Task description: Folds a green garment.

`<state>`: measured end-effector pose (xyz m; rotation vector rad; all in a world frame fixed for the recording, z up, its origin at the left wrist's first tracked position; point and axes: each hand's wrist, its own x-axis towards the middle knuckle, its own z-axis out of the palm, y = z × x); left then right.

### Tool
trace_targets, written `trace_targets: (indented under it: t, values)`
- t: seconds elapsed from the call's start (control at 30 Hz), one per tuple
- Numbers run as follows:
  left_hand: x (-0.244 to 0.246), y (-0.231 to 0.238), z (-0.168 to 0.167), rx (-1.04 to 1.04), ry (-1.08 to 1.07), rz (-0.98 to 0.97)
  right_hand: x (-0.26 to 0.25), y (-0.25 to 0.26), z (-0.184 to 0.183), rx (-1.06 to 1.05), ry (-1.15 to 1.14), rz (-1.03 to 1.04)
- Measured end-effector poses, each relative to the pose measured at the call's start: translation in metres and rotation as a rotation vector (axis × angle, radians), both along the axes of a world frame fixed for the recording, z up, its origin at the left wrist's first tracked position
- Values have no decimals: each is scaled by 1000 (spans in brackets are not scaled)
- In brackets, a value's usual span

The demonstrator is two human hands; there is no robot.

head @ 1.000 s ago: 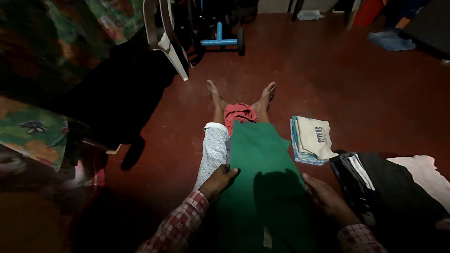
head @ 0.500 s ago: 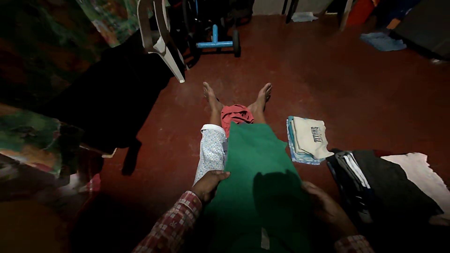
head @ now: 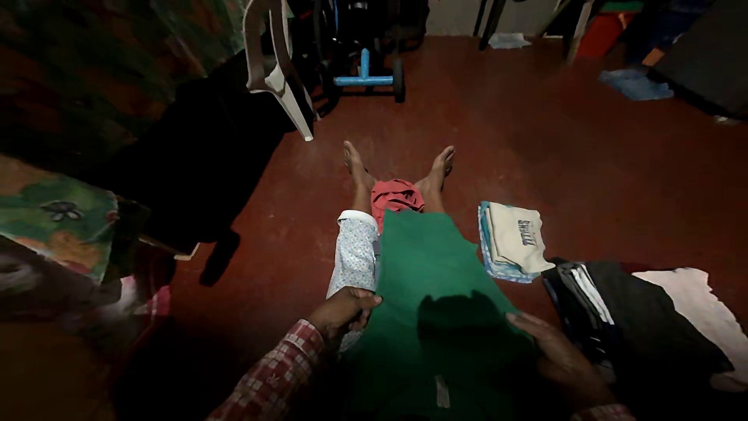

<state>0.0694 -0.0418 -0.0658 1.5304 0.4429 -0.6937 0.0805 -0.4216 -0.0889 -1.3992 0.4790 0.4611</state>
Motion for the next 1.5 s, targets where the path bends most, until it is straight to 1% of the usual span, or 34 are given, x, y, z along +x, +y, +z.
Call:
trace_targets:
  t: [0.07, 0.13, 0.2, 0.27, 0.33, 0.43, 0.53, 0.6, 0.67, 0.8, 0.9, 0.97, 1.07, 1.23, 1.33, 1.43, 1.5]
  values:
    - [6, 3, 28, -30, -135, 42, 14, -2, 19, 43, -223, -54]
    - [14, 5, 65, -67, -325, 160, 30, -7, 45, 198, -416, -91]
    - [25, 9, 96, -116, -533, 259, 45, -8, 78, 298, -549, -100]
    - [35, 11, 123, -138, -673, 315, 57, -5, 108, 351, -646, -76]
    - [44, 11, 144, -115, -750, 351, 69, -2, 129, 334, -751, -33]
    - [56, 12, 167, -105, -827, 379, 85, 2, 153, 298, -868, -56]
    - [65, 14, 181, -114, -888, 402, 97, 5, 167, 361, -910, -74]
    - [67, 13, 189, -115, -881, 445, 104, 7, 172, 396, -914, -85]
    - [68, 11, 195, -122, -867, 480, 105, 13, 175, 374, -900, -121]
    - [67, 11, 198, -142, -867, 519, 104, 24, 179, 330, -895, -178]
    - [65, 11, 200, -134, -878, 544, 106, 25, 177, 324, -946, -172]
    - [61, 13, 198, -119, -903, 522, 104, 25, 176, 294, -988, -156]
    - [55, 18, 191, -86, -957, 433, 99, 23, 174, 218, -1047, -99]
    - [44, 19, 185, 44, -1065, 304, 89, 17, 172, 30, -1145, 13]
    - [36, 18, 185, 134, -1048, 291, 81, 19, 173, -46, -1114, 5]
    - [31, 21, 187, 268, -1005, 293, 80, 14, 174, -98, -1096, 2]
    - [30, 24, 188, 381, -994, 270, 82, 7, 173, -179, -1107, 19]
